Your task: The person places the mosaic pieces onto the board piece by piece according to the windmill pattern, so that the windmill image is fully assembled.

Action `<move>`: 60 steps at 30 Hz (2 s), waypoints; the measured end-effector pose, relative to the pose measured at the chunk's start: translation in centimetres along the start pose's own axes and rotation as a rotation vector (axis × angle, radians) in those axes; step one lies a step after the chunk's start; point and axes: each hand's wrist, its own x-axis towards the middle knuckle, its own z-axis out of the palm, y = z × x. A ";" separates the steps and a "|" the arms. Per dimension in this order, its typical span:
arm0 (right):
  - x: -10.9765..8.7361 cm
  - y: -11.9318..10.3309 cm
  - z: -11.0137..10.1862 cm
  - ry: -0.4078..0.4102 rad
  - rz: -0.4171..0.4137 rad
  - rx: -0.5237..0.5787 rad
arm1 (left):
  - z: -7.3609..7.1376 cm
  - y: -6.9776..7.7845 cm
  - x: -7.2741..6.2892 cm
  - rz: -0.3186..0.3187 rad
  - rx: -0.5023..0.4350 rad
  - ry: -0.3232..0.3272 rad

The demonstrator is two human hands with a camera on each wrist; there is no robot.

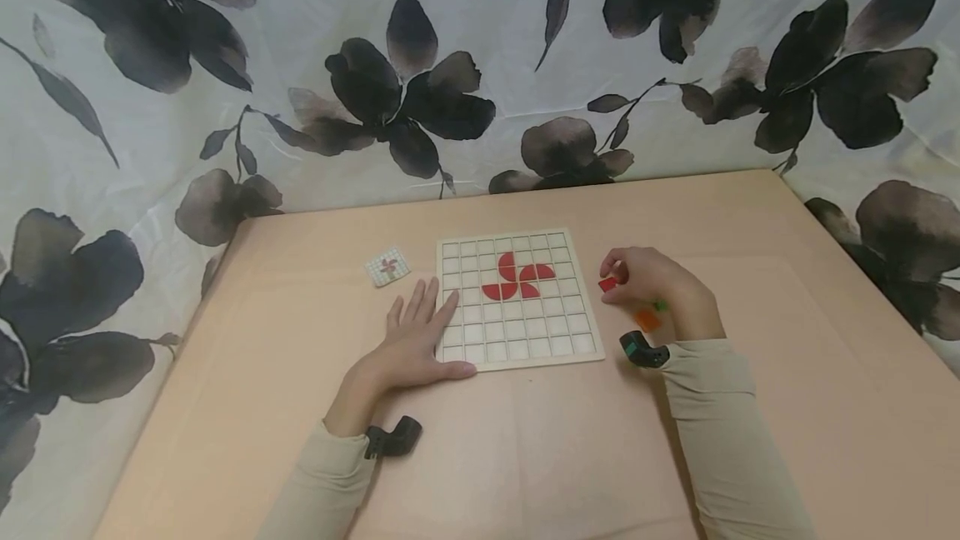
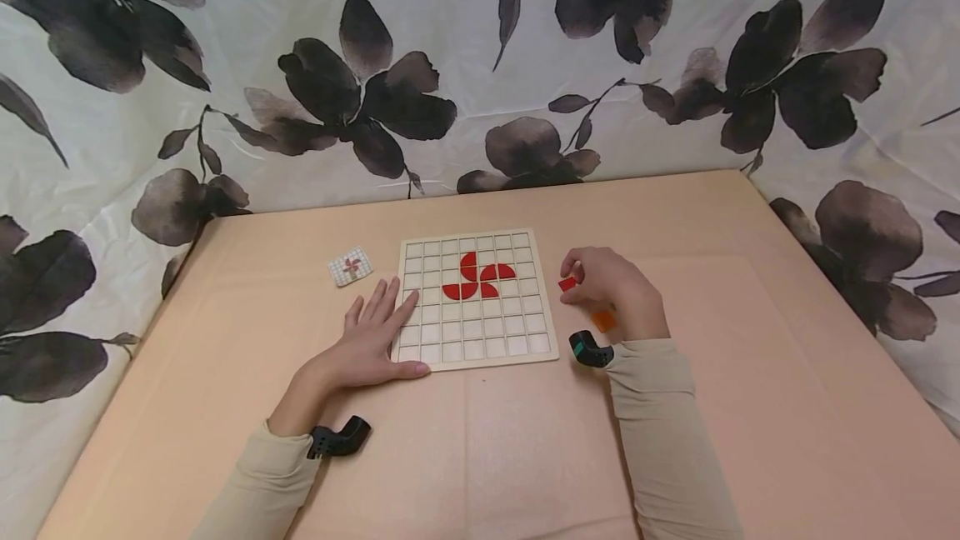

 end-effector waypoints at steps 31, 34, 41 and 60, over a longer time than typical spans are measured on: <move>-0.2 -7.1 2.6 0.039 -0.209 -0.106 | -0.1 -0.1 -0.1 0.009 -0.002 0.005; -0.2 -8.0 3.4 0.037 -0.230 -0.148 | 0.0 -0.1 -0.2 0.010 0.001 0.004; -0.1 -8.8 4.5 0.059 -0.240 -0.215 | -0.1 -0.1 -0.1 0.000 -0.004 -0.005; 0.2 -8.4 4.8 0.090 -0.241 -0.232 | -0.2 0.1 -0.2 0.013 -0.003 0.005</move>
